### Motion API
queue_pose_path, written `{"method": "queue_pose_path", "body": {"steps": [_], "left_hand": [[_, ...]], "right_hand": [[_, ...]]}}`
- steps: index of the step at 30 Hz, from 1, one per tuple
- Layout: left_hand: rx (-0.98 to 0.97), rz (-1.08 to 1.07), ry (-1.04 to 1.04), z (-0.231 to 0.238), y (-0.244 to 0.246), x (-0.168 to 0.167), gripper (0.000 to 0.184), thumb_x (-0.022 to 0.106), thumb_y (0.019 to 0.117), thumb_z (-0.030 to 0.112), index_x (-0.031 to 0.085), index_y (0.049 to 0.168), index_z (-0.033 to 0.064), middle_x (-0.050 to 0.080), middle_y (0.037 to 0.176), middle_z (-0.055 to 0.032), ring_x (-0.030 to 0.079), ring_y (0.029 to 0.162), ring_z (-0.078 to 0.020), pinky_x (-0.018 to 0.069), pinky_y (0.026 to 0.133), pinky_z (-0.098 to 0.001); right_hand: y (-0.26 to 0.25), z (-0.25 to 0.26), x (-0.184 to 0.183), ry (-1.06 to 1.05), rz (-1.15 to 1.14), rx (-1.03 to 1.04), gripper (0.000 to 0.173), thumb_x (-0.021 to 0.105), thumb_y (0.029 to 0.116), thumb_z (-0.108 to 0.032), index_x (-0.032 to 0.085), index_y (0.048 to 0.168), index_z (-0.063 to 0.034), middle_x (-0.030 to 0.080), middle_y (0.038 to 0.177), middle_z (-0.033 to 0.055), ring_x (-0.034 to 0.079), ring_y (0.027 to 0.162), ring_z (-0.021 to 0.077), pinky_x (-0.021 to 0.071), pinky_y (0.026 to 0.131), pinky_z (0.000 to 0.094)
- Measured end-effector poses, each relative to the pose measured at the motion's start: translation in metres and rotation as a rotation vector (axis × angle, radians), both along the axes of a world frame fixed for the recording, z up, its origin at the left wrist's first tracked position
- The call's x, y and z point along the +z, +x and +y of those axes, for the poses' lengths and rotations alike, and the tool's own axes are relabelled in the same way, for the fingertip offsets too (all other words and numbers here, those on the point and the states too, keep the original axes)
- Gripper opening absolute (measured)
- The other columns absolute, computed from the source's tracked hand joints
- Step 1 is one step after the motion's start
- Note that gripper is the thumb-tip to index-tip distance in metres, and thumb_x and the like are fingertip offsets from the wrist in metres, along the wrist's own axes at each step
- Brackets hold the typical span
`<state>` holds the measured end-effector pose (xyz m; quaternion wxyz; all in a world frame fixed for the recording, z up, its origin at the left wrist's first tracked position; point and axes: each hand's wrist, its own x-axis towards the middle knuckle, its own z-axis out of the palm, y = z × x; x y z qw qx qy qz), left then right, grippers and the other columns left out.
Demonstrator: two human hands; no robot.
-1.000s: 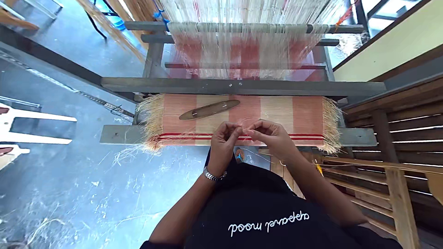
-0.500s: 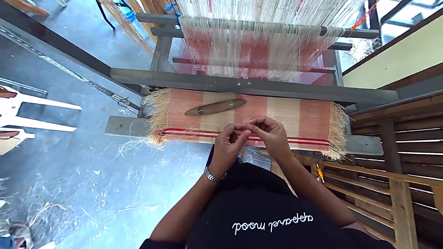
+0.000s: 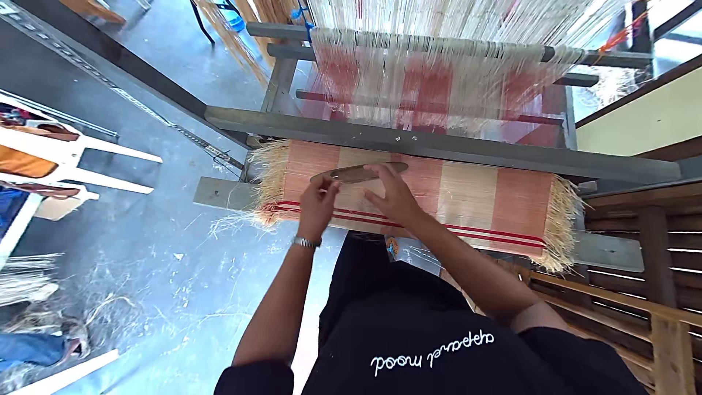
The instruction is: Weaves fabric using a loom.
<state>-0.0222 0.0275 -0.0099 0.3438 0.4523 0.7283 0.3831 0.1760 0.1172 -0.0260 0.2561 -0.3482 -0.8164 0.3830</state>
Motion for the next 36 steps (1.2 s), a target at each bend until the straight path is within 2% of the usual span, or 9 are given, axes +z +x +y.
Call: {"method": "queue_pose_path", "body": {"steps": [2, 5, 18, 25, 28, 30, 33, 35, 36], "left_hand": [[0.016, 0.18, -0.076, 0.02, -0.024, -0.015, 0.026, 0.06, 0.1035, 0.021, 0.067, 0.113, -0.0024, 0.071, 0.106, -0.0187, 0.069, 0.095, -0.0308, 0.0549, 0.088, -0.0539], [0.004, 0.271, -0.196, 0.039, -0.031, -0.025, 0.025, 0.062, 0.1026, 0.02, 0.069, 0.11, -0.0024, 0.072, 0.1, -0.02, 0.07, 0.096, -0.0336, 0.0531, 0.091, -0.0566], [-0.006, 0.383, -0.256, 0.057, -0.031, -0.023, 0.025, 0.061, 0.1013, 0.02, 0.07, 0.103, -0.0028, 0.071, 0.097, -0.0207, 0.069, 0.096, -0.0367, 0.0523, 0.09, -0.0592], [0.029, 0.483, -0.288, 0.062, -0.028, -0.022, 0.029, 0.06, 0.1007, 0.024, 0.07, 0.104, -0.0025, 0.071, 0.098, -0.023, 0.07, 0.098, -0.0403, 0.0538, 0.088, -0.0623], [-0.171, 0.607, -0.411, 0.057, -0.026, -0.005, 0.038, 0.049, 0.1053, 0.027, 0.065, 0.122, -0.0026, 0.066, 0.124, -0.0258, 0.063, 0.12, -0.0419, 0.0498, 0.101, -0.0617], [-0.354, 0.682, -0.367, 0.053, -0.032, 0.003, 0.037, 0.052, 0.1033, 0.024, 0.063, 0.127, -0.002, 0.061, 0.131, -0.0266, 0.06, 0.125, -0.0428, 0.0492, 0.103, -0.0604], [-0.544, 0.56, -0.119, 0.038, -0.042, 0.015, 0.033, 0.056, 0.1015, 0.024, 0.064, 0.12, -0.0027, 0.063, 0.123, -0.0249, 0.063, 0.116, -0.0385, 0.0511, 0.102, -0.0541], [-0.53, 0.319, 0.117, 0.023, -0.04, 0.022, 0.029, 0.054, 0.1014, 0.023, 0.064, 0.108, -0.0033, 0.065, 0.101, -0.0178, 0.065, 0.094, -0.0272, 0.0555, 0.088, -0.0447], [-0.459, 0.192, 0.238, 0.016, -0.034, 0.024, 0.029, 0.052, 0.1024, 0.027, 0.063, 0.103, 0.0004, 0.061, 0.088, -0.0084, 0.062, 0.081, -0.0163, 0.0547, 0.076, -0.0355]], "right_hand": [[-0.008, 0.025, -0.018, 0.118, -0.225, 0.0, 0.054, 0.072, 0.096, -0.028, 0.056, 0.143, -0.0068, 0.052, 0.15, 0.0155, 0.048, 0.14, 0.0361, 0.0407, 0.113, 0.0578], [-0.015, 0.039, -0.036, 0.248, -0.433, 0.014, 0.056, 0.072, 0.0964, -0.028, 0.054, 0.147, -0.0116, 0.055, 0.149, 0.0121, 0.046, 0.142, 0.0353, 0.0296, 0.118, 0.0636], [-0.023, 0.016, -0.042, 0.313, -0.482, -0.06, 0.048, 0.072, 0.0965, -0.028, 0.061, 0.139, -0.0097, 0.066, 0.128, 0.0139, 0.061, 0.121, 0.0348, 0.0485, 0.101, 0.0538], [-0.03, 0.007, -0.006, 0.185, -0.621, 0.007, 0.047, 0.065, 0.1005, -0.027, 0.057, 0.143, -0.0077, 0.062, 0.132, 0.0172, 0.056, 0.126, 0.0373, 0.0535, 0.093, 0.0517], [-0.022, 0.003, 0.019, 0.088, -0.678, 0.068, 0.049, 0.063, 0.1006, -0.026, 0.054, 0.145, -0.0083, 0.057, 0.142, 0.0203, 0.051, 0.134, 0.0425, 0.0515, 0.098, 0.0583], [-0.007, 0.006, 0.046, 0.019, -0.691, 0.12, 0.048, 0.066, 0.0992, -0.027, 0.057, 0.143, -0.0096, 0.056, 0.143, 0.0197, 0.05, 0.133, 0.0439, 0.0507, 0.097, 0.0619], [0.036, 0.022, 0.082, -0.012, -0.565, 0.287, 0.043, 0.072, 0.0954, -0.028, 0.064, 0.133, -0.0093, 0.063, 0.131, 0.0183, 0.062, 0.118, 0.0397, 0.0522, 0.095, 0.062], [0.067, 0.033, 0.096, -0.013, -0.376, 0.413, 0.041, 0.074, 0.0947, -0.03, 0.067, 0.129, -0.0079, 0.067, 0.123, 0.017, 0.066, 0.111, 0.0328, 0.0525, 0.097, 0.0561], [0.08, 0.035, 0.101, -0.016, -0.287, 0.433, 0.042, 0.075, 0.0947, -0.031, 0.067, 0.129, -0.0074, 0.068, 0.122, 0.016, 0.066, 0.111, 0.0297, 0.0523, 0.099, 0.0527]]}}
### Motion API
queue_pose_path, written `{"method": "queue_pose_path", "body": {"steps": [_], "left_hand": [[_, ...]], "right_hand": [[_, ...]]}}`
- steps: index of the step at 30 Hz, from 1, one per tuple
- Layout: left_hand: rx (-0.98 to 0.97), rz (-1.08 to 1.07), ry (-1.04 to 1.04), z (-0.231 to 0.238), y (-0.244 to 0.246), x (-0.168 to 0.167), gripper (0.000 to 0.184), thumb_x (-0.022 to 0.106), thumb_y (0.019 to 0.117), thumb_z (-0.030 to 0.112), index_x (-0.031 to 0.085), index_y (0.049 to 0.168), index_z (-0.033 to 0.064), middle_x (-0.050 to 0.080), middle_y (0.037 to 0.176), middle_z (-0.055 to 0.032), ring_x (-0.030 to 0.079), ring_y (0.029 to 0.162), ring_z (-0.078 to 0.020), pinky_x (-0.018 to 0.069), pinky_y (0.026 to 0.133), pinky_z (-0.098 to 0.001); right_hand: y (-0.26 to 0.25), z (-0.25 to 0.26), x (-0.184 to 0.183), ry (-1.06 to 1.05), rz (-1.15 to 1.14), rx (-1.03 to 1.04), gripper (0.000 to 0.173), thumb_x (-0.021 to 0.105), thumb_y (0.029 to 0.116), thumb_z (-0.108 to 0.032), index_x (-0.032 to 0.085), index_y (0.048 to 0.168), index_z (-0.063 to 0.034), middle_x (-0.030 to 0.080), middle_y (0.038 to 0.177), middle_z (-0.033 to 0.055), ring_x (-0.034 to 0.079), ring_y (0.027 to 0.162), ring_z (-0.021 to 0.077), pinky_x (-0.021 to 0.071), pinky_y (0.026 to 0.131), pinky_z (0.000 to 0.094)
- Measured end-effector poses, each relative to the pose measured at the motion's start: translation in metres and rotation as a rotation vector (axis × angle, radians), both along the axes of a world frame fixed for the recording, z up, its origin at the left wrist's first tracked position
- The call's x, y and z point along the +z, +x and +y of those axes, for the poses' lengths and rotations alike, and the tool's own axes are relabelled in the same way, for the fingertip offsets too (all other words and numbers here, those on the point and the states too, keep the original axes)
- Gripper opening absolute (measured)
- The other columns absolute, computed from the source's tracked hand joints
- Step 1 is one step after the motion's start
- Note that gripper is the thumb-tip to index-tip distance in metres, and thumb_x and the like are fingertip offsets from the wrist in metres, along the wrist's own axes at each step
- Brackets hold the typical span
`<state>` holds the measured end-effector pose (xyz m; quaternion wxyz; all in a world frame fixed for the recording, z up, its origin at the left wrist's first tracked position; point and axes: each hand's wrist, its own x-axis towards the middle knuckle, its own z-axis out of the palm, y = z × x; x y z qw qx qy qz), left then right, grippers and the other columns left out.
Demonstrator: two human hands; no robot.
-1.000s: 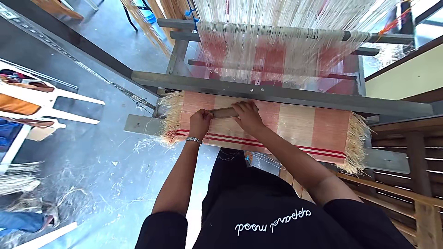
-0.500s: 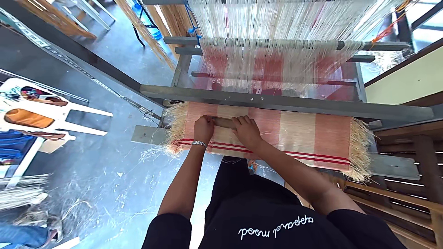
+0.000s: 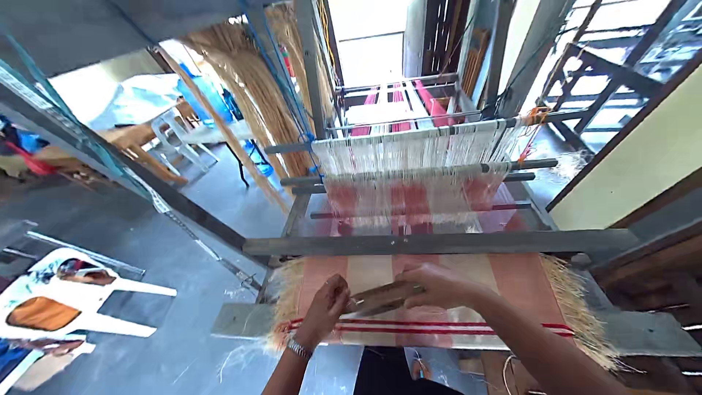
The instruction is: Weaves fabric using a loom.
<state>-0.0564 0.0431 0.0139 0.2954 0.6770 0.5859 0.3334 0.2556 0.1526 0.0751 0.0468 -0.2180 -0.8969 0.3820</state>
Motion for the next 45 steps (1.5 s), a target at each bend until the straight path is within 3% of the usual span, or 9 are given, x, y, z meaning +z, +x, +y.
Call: {"method": "queue_pose_path", "body": {"steps": [2, 7, 11, 16, 19, 21, 30, 40, 45], "left_hand": [[0.126, -0.3, 0.151, -0.011, 0.019, 0.005, 0.031, 0.053, 0.1042, 0.035, 0.062, 0.104, 0.0053, 0.061, 0.086, 0.0034, 0.059, 0.077, -0.0034, 0.0537, 0.072, -0.0242], [0.469, -0.818, 0.27, -0.02, 0.082, 0.01, 0.047, 0.064, 0.0986, 0.037, 0.053, 0.129, 0.0027, 0.069, 0.105, -0.0031, 0.068, 0.087, -0.0087, 0.0586, 0.075, -0.0255], [0.538, -1.044, 0.053, -0.016, 0.099, 0.001, 0.013, 0.047, 0.1077, 0.014, 0.056, 0.108, 0.0052, 0.055, 0.072, 0.0013, 0.047, 0.055, -0.004, 0.0421, 0.053, -0.0189], [0.619, -1.039, 0.003, -0.022, 0.043, -0.012, 0.014, 0.045, 0.1083, 0.013, 0.057, 0.105, 0.0074, 0.058, 0.07, 0.0035, 0.051, 0.055, -0.0029, 0.0461, 0.053, -0.0185], [0.758, -1.048, 0.013, -0.035, -0.005, -0.017, 0.016, 0.043, 0.1098, 0.017, 0.056, 0.106, 0.0099, 0.061, 0.072, 0.0044, 0.053, 0.055, -0.0027, 0.0481, 0.052, -0.0186], [0.846, -1.055, -0.021, -0.039, -0.03, -0.021, 0.019, 0.041, 0.1107, 0.021, 0.055, 0.111, 0.0089, 0.064, 0.083, 0.001, 0.059, 0.062, -0.0055, 0.0527, 0.057, -0.0211], [1.014, -1.146, 0.023, 0.0, -0.072, -0.02, 0.033, 0.036, 0.1124, 0.019, 0.044, 0.135, -0.0032, 0.065, 0.115, -0.0157, 0.072, 0.094, -0.025, 0.063, 0.082, -0.0415], [1.262, -1.185, 0.305, 0.104, -0.145, -0.051, 0.04, 0.029, 0.1135, 0.023, 0.04, 0.143, -0.0024, 0.056, 0.13, -0.0206, 0.066, 0.108, -0.0285, 0.0583, 0.09, -0.0431], [1.348, -1.118, 0.358, 0.14, -0.171, -0.067, 0.042, 0.03, 0.1129, 0.024, 0.04, 0.145, -0.0021, 0.054, 0.136, -0.0215, 0.064, 0.113, -0.029, 0.0573, 0.093, -0.0427]], "right_hand": [[0.018, -0.002, 0.008, -0.021, 0.104, -0.047, 0.046, 0.073, 0.0958, -0.033, 0.065, 0.134, -0.0077, 0.067, 0.127, 0.0146, 0.065, 0.116, 0.0258, 0.0515, 0.103, 0.048], [0.026, -0.036, 0.006, 0.13, 0.162, -0.278, 0.051, 0.069, 0.0979, -0.04, 0.061, 0.142, -0.0144, 0.064, 0.133, 0.0098, 0.066, 0.116, 0.0239, 0.056, 0.097, 0.0492], [0.024, -0.056, -0.01, 0.269, 0.097, -0.355, 0.051, 0.071, 0.0964, -0.036, 0.06, 0.142, -0.0164, 0.062, 0.138, 0.0095, 0.062, 0.124, 0.0258, 0.0538, 0.101, 0.0456], [0.108, -0.015, -0.036, 0.4, 0.15, -0.789, 0.064, 0.065, 0.0961, -0.053, 0.059, 0.144, -0.0097, 0.05, 0.154, 0.0177, 0.044, 0.145, 0.0355, 0.0385, 0.118, 0.0556], [0.204, 0.024, -0.069, 0.443, 0.019, -1.404, 0.094, 0.055, 0.0954, -0.066, 0.031, 0.161, -0.003, 0.014, 0.164, 0.038, 0.018, 0.149, 0.0606, 0.0223, 0.117, 0.0743], [0.237, 0.035, -0.086, 0.312, -0.036, -1.557, 0.104, 0.053, 0.092, -0.075, 0.016, 0.166, -0.0126, -0.011, 0.166, 0.0358, 0.0, 0.149, 0.0649, 0.015, 0.113, 0.0807], [0.247, 0.098, -0.122, 0.433, 0.16, -1.436, 0.1, 0.045, 0.0989, -0.066, 0.018, 0.16, 0.0089, -0.011, 0.16, 0.0449, -0.001, 0.148, 0.0666, 0.0189, 0.123, 0.0626], [0.22, 0.241, -0.091, 0.374, 0.106, -1.503, 0.097, 0.043, 0.1001, -0.066, 0.005, 0.166, -0.0054, -0.016, 0.165, 0.0353, 0.016, 0.149, 0.0599, 0.0338, 0.111, 0.0691], [0.229, 0.25, -0.104, 0.431, 0.195, -1.475, 0.102, 0.047, 0.0982, -0.066, 0.005, 0.164, 0.0, -0.017, 0.163, 0.0388, -0.001, 0.153, 0.056, 0.0245, 0.12, 0.0602]]}}
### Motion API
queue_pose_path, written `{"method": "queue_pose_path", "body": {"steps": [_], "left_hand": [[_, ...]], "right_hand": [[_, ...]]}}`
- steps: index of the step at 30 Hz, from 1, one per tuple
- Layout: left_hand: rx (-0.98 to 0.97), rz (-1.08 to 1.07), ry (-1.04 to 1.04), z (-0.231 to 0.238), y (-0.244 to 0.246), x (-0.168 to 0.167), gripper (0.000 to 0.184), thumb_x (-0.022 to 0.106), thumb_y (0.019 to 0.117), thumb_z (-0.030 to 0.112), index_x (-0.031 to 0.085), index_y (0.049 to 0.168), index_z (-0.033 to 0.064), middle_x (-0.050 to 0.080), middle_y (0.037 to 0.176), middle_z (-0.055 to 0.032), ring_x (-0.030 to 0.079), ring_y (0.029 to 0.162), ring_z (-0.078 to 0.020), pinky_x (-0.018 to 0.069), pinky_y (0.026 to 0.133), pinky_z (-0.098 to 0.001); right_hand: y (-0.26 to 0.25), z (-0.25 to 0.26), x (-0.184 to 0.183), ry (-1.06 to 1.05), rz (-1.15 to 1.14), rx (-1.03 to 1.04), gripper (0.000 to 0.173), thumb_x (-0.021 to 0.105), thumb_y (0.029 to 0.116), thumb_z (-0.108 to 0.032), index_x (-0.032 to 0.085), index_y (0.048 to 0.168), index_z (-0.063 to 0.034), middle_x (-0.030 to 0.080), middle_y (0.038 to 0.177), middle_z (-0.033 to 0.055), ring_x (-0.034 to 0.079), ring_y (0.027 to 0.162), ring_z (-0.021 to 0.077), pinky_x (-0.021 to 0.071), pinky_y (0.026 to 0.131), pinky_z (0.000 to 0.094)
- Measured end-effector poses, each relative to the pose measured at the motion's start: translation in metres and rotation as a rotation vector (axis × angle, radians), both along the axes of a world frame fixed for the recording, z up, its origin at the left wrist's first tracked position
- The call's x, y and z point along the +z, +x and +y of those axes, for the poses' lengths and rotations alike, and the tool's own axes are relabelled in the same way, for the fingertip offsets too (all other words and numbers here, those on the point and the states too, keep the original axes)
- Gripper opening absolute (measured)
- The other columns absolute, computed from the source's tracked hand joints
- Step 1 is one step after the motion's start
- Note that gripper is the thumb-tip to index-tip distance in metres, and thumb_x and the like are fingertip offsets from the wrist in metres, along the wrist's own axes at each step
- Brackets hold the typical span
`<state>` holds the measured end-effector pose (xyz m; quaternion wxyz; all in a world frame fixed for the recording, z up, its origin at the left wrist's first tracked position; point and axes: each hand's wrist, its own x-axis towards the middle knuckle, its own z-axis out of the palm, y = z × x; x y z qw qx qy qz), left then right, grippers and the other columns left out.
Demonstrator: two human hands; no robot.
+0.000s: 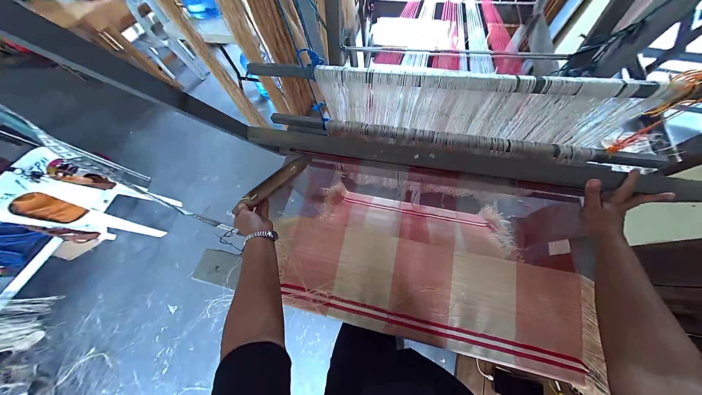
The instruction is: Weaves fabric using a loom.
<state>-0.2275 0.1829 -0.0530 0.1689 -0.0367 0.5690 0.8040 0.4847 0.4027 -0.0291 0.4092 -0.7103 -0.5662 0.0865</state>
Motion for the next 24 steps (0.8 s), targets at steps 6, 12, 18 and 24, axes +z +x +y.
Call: {"method": "queue_pose_path", "body": {"steps": [6, 12, 18, 24], "left_hand": [[-0.114, 0.028, -0.067, 0.033, -0.009, -0.002, 0.041, 0.034, 0.1119, 0.022, 0.041, 0.143, -0.0024, 0.055, 0.134, -0.0215, 0.065, 0.111, -0.0285, 0.0583, 0.091, -0.043], [-0.156, 0.032, -0.101, 0.066, 0.002, -0.003, 0.047, 0.047, 0.1077, 0.015, 0.028, 0.149, 0.0046, 0.058, 0.123, -0.0224, 0.07, 0.094, -0.0288, 0.062, 0.077, -0.0443], [-0.869, 0.262, -0.49, 0.08, 0.037, 0.015, 0.051, 0.041, 0.1105, 0.037, 0.041, 0.149, 0.0023, 0.057, 0.142, -0.0155, 0.061, 0.123, -0.0245, 0.0495, 0.104, -0.0451], [-1.125, 0.438, -0.79, 0.071, 0.021, 0.015, 0.057, 0.042, 0.1088, 0.045, 0.045, 0.147, 0.0035, 0.057, 0.143, -0.0173, 0.056, 0.129, -0.0327, 0.0452, 0.104, -0.0561]], "right_hand": [[0.001, -0.004, -0.002, 0.069, -0.025, 0.027, 0.099, 0.048, 0.1001, -0.061, 0.007, 0.163, 0.0049, -0.013, 0.16, 0.0447, -0.001, 0.152, 0.0591, 0.0196, 0.126, 0.0512], [0.001, -0.01, -0.004, 0.133, -0.021, -0.002, 0.079, 0.04, 0.1072, -0.048, 0.018, 0.161, 0.0052, -0.006, 0.163, 0.0412, 0.006, 0.154, 0.0549, 0.0217, 0.126, 0.0476], [-0.003, -0.023, 0.007, 0.019, 0.402, -0.214, 0.121, 0.074, 0.0916, -0.05, -0.01, 0.159, 0.0071, 0.011, 0.166, 0.032, 0.029, 0.153, 0.0327, 0.0328, 0.123, 0.0366], [0.019, -0.023, 0.01, -0.551, 0.787, 0.044, 0.085, 0.027, 0.0991, -0.077, 0.021, 0.163, -0.0202, 0.048, 0.155, 0.0136, 0.064, 0.124, 0.0321, 0.058, 0.095, 0.0485]]}}
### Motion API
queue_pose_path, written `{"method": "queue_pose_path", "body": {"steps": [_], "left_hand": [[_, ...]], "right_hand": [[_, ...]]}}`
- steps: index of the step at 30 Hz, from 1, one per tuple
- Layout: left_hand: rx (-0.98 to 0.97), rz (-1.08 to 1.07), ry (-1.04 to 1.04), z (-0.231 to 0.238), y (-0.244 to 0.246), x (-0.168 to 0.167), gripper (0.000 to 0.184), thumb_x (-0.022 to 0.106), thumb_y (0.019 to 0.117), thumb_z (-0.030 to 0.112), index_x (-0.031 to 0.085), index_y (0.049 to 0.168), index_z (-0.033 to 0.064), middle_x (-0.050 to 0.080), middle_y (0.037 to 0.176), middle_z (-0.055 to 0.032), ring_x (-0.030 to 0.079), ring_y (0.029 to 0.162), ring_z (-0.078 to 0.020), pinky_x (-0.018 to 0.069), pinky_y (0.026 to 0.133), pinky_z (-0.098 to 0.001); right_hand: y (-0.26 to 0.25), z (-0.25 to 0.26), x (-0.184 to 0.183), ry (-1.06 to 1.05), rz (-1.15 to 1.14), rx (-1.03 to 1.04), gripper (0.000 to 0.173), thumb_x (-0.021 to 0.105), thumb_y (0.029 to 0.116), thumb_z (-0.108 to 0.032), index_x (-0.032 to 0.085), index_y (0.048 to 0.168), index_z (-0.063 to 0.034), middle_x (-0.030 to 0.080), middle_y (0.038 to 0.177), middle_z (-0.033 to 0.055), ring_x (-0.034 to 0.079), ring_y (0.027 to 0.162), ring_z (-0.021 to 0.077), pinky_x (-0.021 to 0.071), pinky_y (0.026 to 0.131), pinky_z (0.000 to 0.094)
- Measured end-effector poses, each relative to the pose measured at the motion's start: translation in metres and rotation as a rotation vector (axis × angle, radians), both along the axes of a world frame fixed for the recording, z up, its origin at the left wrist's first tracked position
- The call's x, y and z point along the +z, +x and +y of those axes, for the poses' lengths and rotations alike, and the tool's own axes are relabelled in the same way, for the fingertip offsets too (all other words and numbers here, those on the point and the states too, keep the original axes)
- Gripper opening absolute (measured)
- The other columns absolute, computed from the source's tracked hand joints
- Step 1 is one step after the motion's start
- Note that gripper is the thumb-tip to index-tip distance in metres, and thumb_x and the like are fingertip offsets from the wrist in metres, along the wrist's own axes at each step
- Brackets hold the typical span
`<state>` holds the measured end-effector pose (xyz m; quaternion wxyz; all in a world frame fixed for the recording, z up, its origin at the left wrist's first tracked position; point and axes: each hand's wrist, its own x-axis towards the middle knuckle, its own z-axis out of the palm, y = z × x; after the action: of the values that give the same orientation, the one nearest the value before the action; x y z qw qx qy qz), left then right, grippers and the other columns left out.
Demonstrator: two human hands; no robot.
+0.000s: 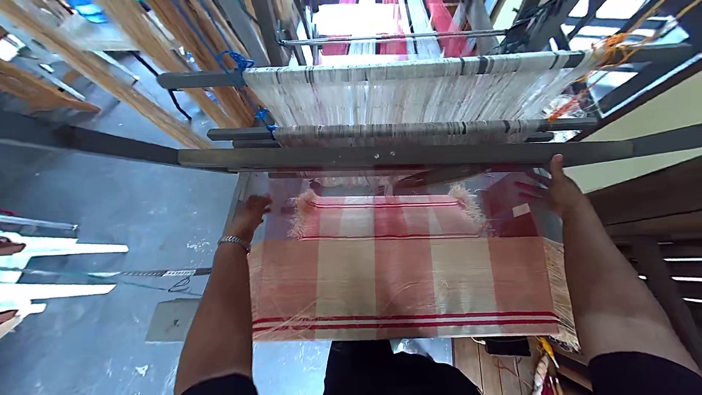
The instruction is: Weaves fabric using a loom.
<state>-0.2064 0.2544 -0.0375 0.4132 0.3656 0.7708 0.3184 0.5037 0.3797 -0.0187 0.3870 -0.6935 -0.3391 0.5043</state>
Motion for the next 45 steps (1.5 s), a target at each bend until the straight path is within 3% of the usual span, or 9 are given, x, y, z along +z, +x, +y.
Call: {"method": "queue_pose_path", "body": {"steps": [3, 9, 14, 25, 28, 31, 35, 40, 45], "left_hand": [[-0.02, 0.027, -0.026, -0.021, 0.012, 0.003, 0.046, 0.046, 0.11, 0.024, 0.037, 0.147, -0.0015, 0.068, 0.124, -0.0202, 0.072, 0.103, -0.0248, 0.0568, 0.09, -0.0417], [-0.174, 0.326, 0.014, -0.076, 0.016, -0.003, 0.031, 0.05, 0.1066, 0.019, 0.065, 0.128, 0.0005, 0.073, 0.114, -0.0199, 0.07, 0.106, -0.0318, 0.0513, 0.098, -0.055], [-0.133, 0.383, -0.043, -0.082, 0.023, 0.004, 0.031, 0.055, 0.1066, 0.022, 0.069, 0.12, -0.0018, 0.07, 0.115, -0.0241, 0.066, 0.11, -0.037, 0.0464, 0.101, -0.0596], [-0.065, 0.244, 0.061, -0.097, 0.009, -0.021, 0.032, 0.055, 0.1059, 0.025, 0.068, 0.115, -0.0029, 0.07, 0.108, -0.0177, 0.066, 0.097, -0.021, 0.0515, 0.093, -0.0455], [-0.06, 0.226, 0.091, -0.1, 0.025, -0.011, 0.034, 0.053, 0.1066, 0.025, 0.066, 0.116, -0.0053, 0.068, 0.108, -0.0169, 0.063, 0.095, -0.0156, 0.051, 0.092, -0.0401], [-0.035, 0.226, 0.122, -0.103, 0.028, -0.011, 0.035, 0.052, 0.1073, 0.026, 0.065, 0.113, -0.0055, 0.067, 0.104, -0.0128, 0.06, 0.09, -0.0096, 0.05, 0.088, -0.0343], [-0.008, 0.296, 0.086, -0.103, 0.035, -0.015, 0.038, 0.052, 0.1076, 0.028, 0.064, 0.114, -0.0076, 0.066, 0.109, -0.0208, 0.061, 0.098, -0.0209, 0.0481, 0.093, -0.0446], [-0.008, 0.426, 0.027, -0.101, 0.046, -0.01, 0.041, 0.049, 0.1089, 0.028, 0.063, 0.118, -0.0098, 0.065, 0.116, -0.0295, 0.062, 0.111, -0.0358, 0.0439, 0.101, -0.0548], [-0.021, 0.719, -0.014, -0.112, 0.055, 0.007, 0.051, 0.05, 0.1067, 0.037, 0.056, 0.143, 0.001, 0.049, 0.147, -0.0336, 0.041, 0.141, -0.0543, 0.0266, 0.112, -0.0747]], "right_hand": [[0.01, 0.0, -0.01, 0.026, 0.111, -0.016, 0.082, 0.026, 0.1011, -0.074, 0.026, 0.16, -0.0175, 0.052, 0.151, 0.0111, 0.064, 0.124, 0.0273, 0.0574, 0.098, 0.0437], [0.019, -0.003, -0.032, 0.077, 0.201, -0.195, 0.057, 0.047, 0.108, -0.048, 0.045, 0.148, -0.0075, 0.067, 0.128, 0.0129, 0.071, 0.106, 0.0239, 0.0604, 0.087, 0.0391], [0.042, 0.004, -0.05, 0.062, 0.181, -0.288, 0.043, 0.053, 0.107, -0.038, 0.054, 0.136, -0.0063, 0.069, 0.108, 0.0065, 0.07, 0.087, 0.0152, 0.0606, 0.076, 0.0332], [0.102, -0.108, 0.024, 0.318, -0.125, -0.675, 0.045, 0.043, 0.1113, -0.026, 0.036, 0.149, -0.0012, 0.058, 0.128, 0.0188, 0.071, 0.096, 0.0245, 0.063, 0.08, 0.0416], [0.124, -0.144, 0.033, 0.263, -0.414, -0.69, 0.051, 0.048, 0.1094, -0.032, 0.04, 0.148, 0.0009, 0.054, 0.137, 0.0227, 0.068, 0.111, 0.0284, 0.0608, 0.092, 0.0453], [0.111, -0.172, 0.056, 0.207, -0.822, -0.57, 0.053, 0.045, 0.1094, -0.036, 0.047, 0.143, 0.005, 0.058, 0.135, 0.0307, 0.059, 0.124, 0.0423, 0.0452, 0.106, 0.058], [0.063, -0.189, 0.074, 0.208, -1.055, -0.248, 0.052, 0.036, 0.1126, -0.034, 0.038, 0.145, 0.0064, 0.063, 0.116, 0.037, 0.066, 0.105, 0.0546, 0.0517, 0.089, 0.0688], [0.034, -0.167, 0.023, 0.073, -1.145, 0.2, 0.04, 0.038, 0.1119, -0.023, 0.046, 0.137, 0.0069, 0.061, 0.123, 0.0332, 0.068, 0.102, 0.0508, 0.0556, 0.085, 0.0645], [0.075, -0.185, 0.023, 0.148, -1.186, 0.099, 0.046, 0.038, 0.1112, -0.032, 0.045, 0.142, 0.001, 0.059, 0.127, 0.033, 0.065, 0.104, 0.0535, 0.053, 0.083, 0.0711]]}}
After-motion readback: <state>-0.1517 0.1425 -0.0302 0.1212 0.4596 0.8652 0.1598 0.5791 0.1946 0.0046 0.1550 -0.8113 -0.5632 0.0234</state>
